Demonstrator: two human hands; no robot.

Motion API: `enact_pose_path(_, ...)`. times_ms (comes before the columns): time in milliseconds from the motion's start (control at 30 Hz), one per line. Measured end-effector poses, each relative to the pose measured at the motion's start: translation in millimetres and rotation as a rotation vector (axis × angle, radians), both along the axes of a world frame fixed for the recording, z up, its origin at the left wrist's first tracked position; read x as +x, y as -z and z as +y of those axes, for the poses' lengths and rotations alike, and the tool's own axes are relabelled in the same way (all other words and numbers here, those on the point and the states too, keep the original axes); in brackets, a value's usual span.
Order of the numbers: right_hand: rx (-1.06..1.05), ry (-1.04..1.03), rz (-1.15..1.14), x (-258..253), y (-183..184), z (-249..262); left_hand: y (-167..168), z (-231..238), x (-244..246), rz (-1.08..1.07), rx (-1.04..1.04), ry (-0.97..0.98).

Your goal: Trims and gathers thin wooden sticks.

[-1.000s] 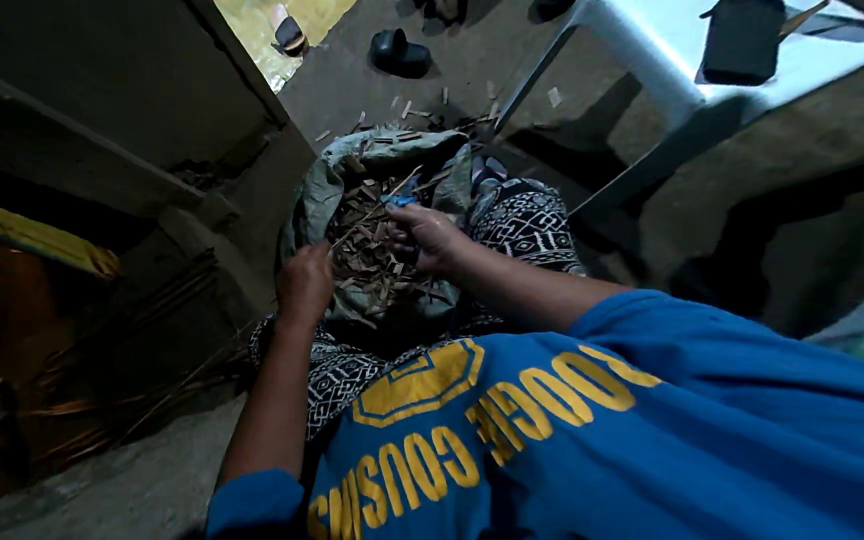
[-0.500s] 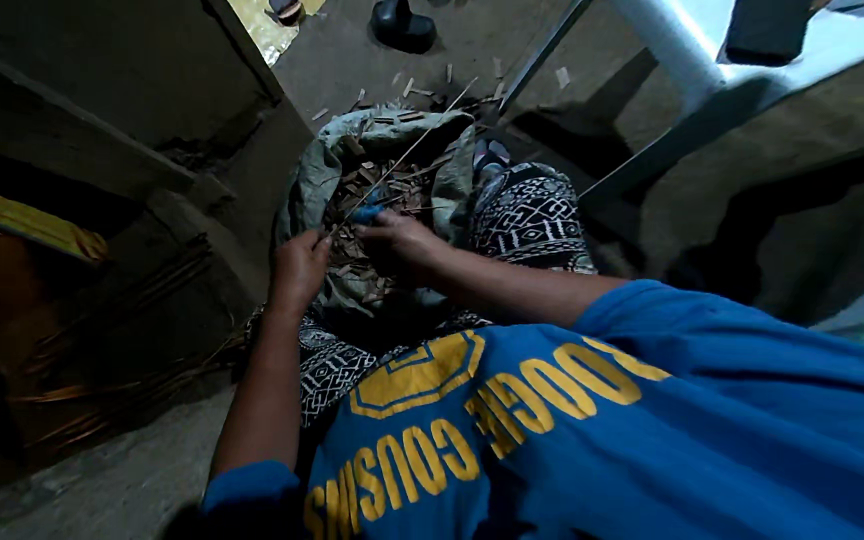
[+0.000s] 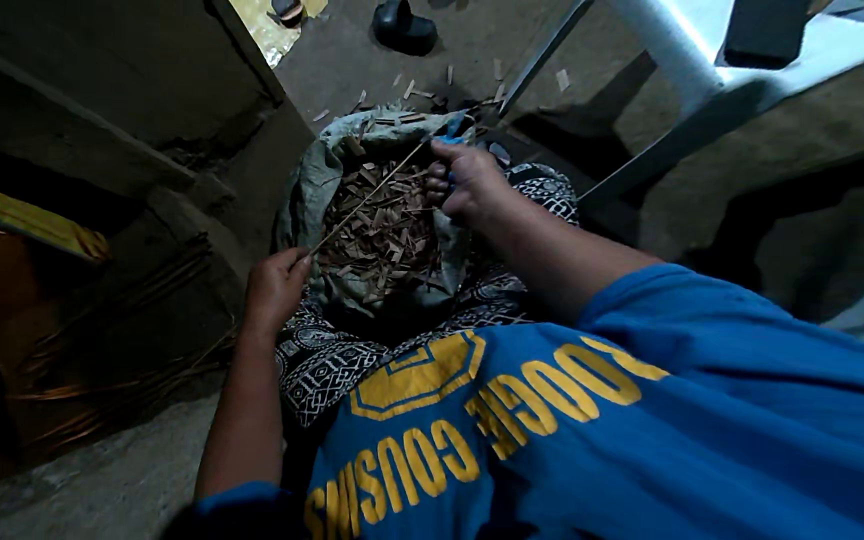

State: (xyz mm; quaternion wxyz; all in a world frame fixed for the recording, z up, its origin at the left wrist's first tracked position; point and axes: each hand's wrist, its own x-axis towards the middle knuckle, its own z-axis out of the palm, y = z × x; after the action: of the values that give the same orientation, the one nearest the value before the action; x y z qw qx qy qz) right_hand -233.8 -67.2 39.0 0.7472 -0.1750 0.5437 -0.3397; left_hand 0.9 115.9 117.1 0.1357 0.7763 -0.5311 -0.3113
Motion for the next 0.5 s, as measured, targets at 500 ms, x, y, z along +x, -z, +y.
enact_pose_path(500,-0.117,-0.634,-0.209,40.7,-28.7,94.4,6.6,-29.5,-50.2,-0.202,-0.031,-0.059)
